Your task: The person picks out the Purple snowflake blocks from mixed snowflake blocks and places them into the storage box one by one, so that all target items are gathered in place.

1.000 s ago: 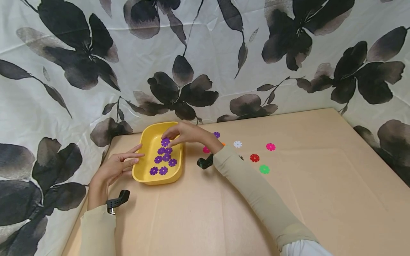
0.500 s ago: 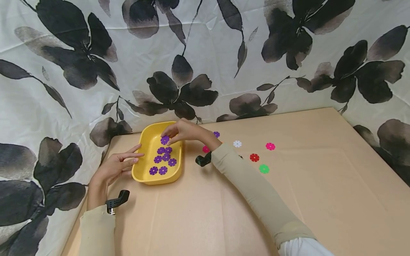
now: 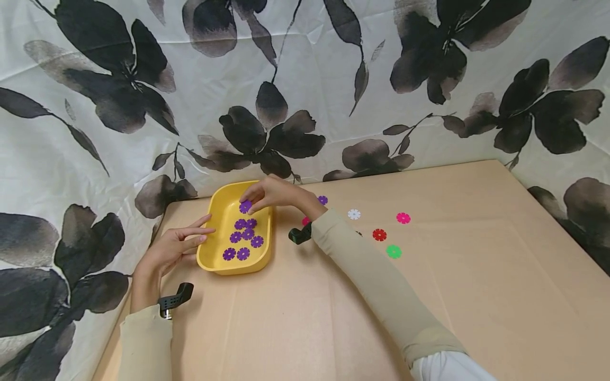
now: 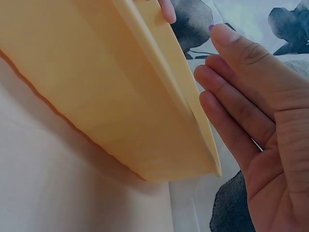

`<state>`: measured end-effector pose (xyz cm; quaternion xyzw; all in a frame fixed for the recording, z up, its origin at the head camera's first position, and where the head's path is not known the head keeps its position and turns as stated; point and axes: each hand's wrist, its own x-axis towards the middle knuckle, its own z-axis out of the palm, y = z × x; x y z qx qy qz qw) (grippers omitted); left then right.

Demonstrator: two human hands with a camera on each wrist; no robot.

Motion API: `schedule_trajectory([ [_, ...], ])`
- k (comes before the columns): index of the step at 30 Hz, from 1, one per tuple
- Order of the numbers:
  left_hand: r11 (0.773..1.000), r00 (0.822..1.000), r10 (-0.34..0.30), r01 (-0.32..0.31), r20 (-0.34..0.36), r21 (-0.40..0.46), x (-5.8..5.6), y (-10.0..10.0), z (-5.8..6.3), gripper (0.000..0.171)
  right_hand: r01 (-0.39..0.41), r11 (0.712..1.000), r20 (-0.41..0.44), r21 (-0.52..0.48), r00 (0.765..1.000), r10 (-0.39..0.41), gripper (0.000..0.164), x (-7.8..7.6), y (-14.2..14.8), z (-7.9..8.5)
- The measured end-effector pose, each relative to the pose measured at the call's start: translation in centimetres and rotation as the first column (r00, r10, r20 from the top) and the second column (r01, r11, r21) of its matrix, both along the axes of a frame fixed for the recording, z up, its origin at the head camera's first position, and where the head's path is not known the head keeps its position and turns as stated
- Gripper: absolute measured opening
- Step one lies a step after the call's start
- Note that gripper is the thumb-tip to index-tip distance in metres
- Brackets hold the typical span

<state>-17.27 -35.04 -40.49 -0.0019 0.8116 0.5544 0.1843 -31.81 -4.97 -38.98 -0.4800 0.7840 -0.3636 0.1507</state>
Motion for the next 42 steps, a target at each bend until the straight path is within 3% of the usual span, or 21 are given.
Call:
schedule_trajectory([
  [11,0.999,1.0,-0.001,0.002,-0.013,0.036,-0.1,0.1,-0.3,0.048,0.071,0.997,0.06,-0.04,0.996,-0.068,0.044,-1.2,-0.7,-0.2],
  [25,0.999,1.0,-0.007,0.008,-0.004,0.04,0.1,0.1,-0.2,0.048,0.113,0.993,0.074,-0.039,0.991,-0.11,0.043,-1.7,-2.3,-0.3],
  [32,0.999,1.0,-0.015,0.016,-0.011,0.042,0.3,0.0,-0.4,0.048,0.091,0.994,0.075,-0.061,0.993,-0.086,0.041,-1.8,-2.9,-1.2],
  [42,0.999,1.0,-0.014,0.015,-0.016,0.039,0.2,-0.1,-0.6,0.048,0.056,0.998,0.03,0.015,0.998,-0.056,0.043,-2.1,-3.5,-1.1],
])
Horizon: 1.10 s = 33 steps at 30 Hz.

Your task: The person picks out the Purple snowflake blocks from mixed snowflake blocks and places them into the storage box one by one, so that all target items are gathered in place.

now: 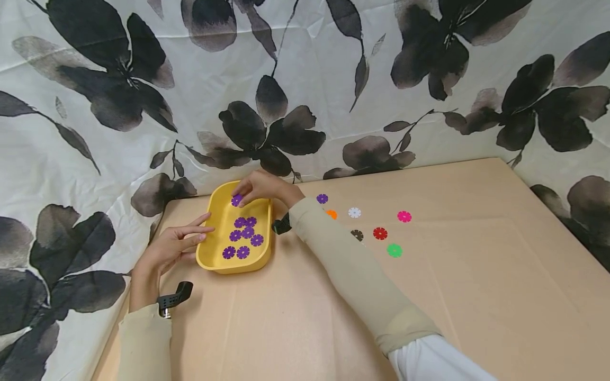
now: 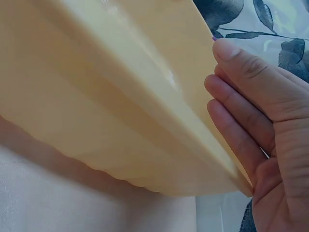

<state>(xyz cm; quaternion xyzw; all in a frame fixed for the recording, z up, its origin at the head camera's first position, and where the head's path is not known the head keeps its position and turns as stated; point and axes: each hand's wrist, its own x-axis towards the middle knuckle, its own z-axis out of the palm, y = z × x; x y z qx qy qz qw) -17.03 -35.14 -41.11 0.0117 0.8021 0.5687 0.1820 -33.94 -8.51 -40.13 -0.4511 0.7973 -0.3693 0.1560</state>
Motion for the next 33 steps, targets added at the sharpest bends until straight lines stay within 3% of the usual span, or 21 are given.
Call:
schedule_trajectory([
  [11,1.0,1.0,-0.008,0.008,-0.006,-0.017,0.1,-0.1,0.1,0.048,0.059,0.997,0.03,0.042,0.998,-0.06,0.044,0.3,-0.5,-0.3],
  [20,1.0,1.0,-0.006,0.005,-0.014,-0.015,0.2,-0.3,0.1,0.048,0.036,0.997,-0.018,0.074,0.999,-0.035,0.043,0.7,-0.8,-0.2],
  [27,1.0,1.0,0.002,-0.003,-0.009,-0.026,0.1,-0.3,0.2,0.048,0.072,0.994,0.031,0.076,0.997,-0.075,0.043,0.9,-0.6,0.0],
  [33,1.0,1.0,-0.01,0.009,-0.011,-0.02,0.0,-0.5,0.1,0.048,0.006,0.996,0.009,0.09,1.0,-0.007,0.041,1.0,0.0,0.6],
])
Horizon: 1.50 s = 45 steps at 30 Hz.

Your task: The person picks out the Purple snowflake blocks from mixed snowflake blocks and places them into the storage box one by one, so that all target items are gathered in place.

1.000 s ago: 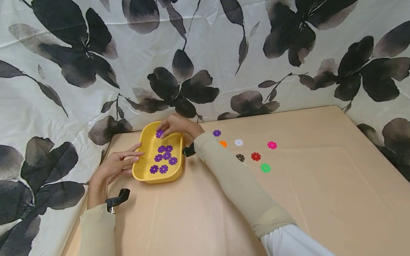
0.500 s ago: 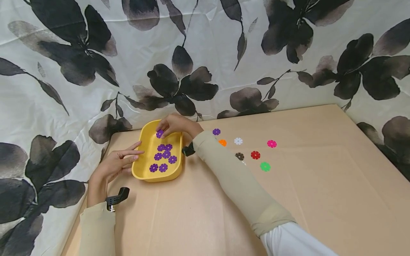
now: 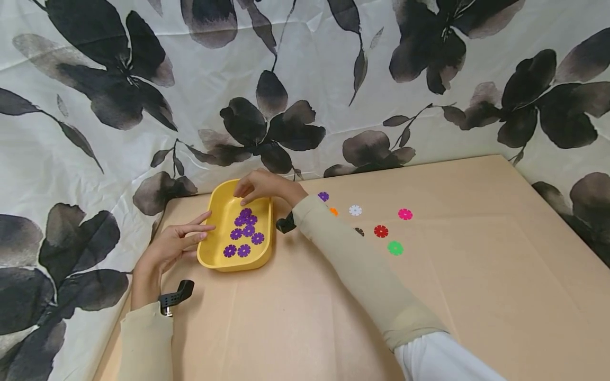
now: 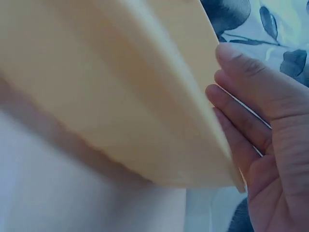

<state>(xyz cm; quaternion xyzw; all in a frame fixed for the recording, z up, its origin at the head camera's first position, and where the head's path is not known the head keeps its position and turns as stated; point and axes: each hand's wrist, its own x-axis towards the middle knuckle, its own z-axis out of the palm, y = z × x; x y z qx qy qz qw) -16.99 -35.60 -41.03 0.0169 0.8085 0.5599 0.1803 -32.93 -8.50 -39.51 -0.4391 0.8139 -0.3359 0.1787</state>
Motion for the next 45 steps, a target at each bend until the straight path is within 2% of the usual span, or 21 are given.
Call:
schedule_trajectory([
  [5,1.0,1.0,0.014,-0.014,-0.006,0.003,0.0,0.3,-0.1,0.047,-0.078,0.997,-0.093,0.021,0.992,0.08,0.039,-0.1,2.0,0.6],
  [10,1.0,1.0,0.029,-0.029,-0.006,0.002,-0.1,0.7,-0.1,0.048,-0.084,0.996,-0.167,0.003,0.982,0.084,0.033,-0.4,5.5,0.8],
  [13,0.999,0.999,0.039,-0.039,-0.006,-0.006,-0.1,0.8,-0.2,0.049,-0.09,0.996,-0.186,-0.028,0.979,0.083,0.027,-0.8,7.9,0.6],
  [17,0.998,0.999,0.051,-0.052,-0.005,-0.024,-0.1,1.0,-0.1,0.049,-0.069,0.997,-0.21,-0.017,0.976,0.064,0.025,-1.3,11.2,0.2],
  [21,0.998,0.999,0.054,-0.054,-0.003,-0.032,-0.1,1.0,0.0,0.049,-0.019,0.999,-0.184,0.035,0.983,0.026,0.027,-1.7,14.1,-0.5],
  [25,0.998,0.999,0.049,-0.049,0.001,-0.026,0.0,1.0,0.1,0.049,0.046,0.994,-0.111,0.102,0.993,-0.034,0.033,-1.9,16.7,-1.5],
  [30,0.999,0.999,0.049,-0.048,0.008,-0.018,0.1,1.1,0.2,0.051,0.105,0.984,-0.034,0.145,0.994,-0.101,0.037,-2.2,19.3,-2.9],
  [37,0.999,0.999,0.052,-0.052,-0.001,-0.006,0.7,1.3,0.0,0.05,0.113,0.988,-0.001,0.105,0.994,-0.114,0.041,-2.6,20.4,-4.4],
  [45,0.999,0.999,0.047,-0.047,-0.015,-0.006,1.3,1.5,0.1,0.049,0.14,0.986,-0.015,0.092,0.99,-0.139,0.04,-2.7,20.5,-5.3],
])
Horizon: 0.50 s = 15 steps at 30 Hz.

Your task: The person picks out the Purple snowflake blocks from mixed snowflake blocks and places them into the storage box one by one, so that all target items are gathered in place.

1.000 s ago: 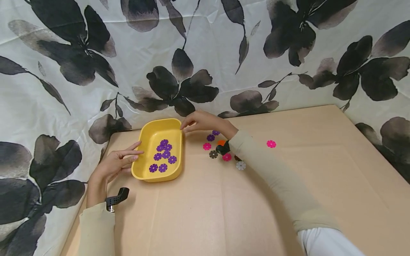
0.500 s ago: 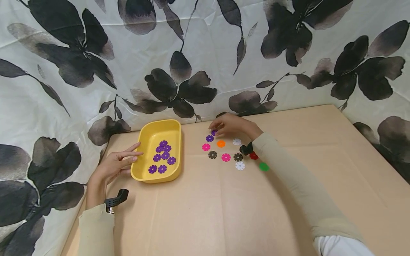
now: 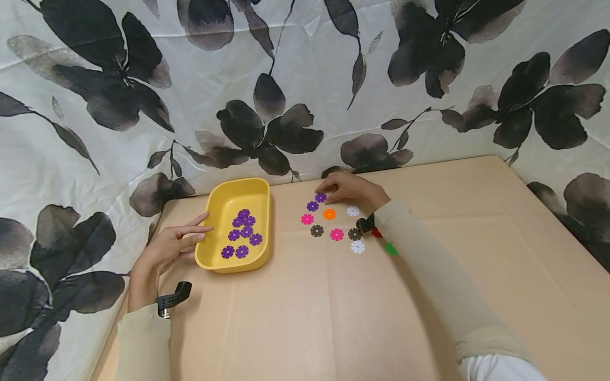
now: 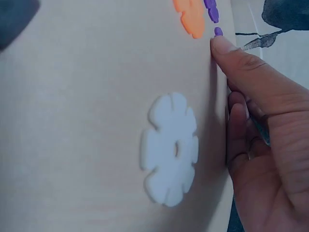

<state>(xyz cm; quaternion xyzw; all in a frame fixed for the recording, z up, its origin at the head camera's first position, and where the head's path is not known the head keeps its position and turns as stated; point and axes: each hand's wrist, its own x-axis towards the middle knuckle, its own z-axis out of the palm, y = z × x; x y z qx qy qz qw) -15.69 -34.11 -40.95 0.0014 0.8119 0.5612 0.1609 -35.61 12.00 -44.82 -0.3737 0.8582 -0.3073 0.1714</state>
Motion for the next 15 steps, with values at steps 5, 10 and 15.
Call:
schedule_trajectory([
  [5,1.0,1.0,-0.003,0.003,-0.006,-0.01,0.1,-0.1,0.0,0.048,0.013,1.0,-0.014,0.008,1.0,-0.013,0.036,0.3,-0.2,0.2],
  [10,1.0,1.0,-0.005,0.005,-0.001,-0.005,0.1,-0.3,0.0,0.048,0.046,0.998,-0.029,0.034,0.999,-0.045,0.026,0.9,-0.4,0.4],
  [15,1.0,1.0,-0.015,0.015,0.002,-0.011,0.2,-0.4,-0.1,0.049,0.048,0.997,-0.091,0.064,0.995,-0.042,0.025,1.3,-0.4,0.5],
])
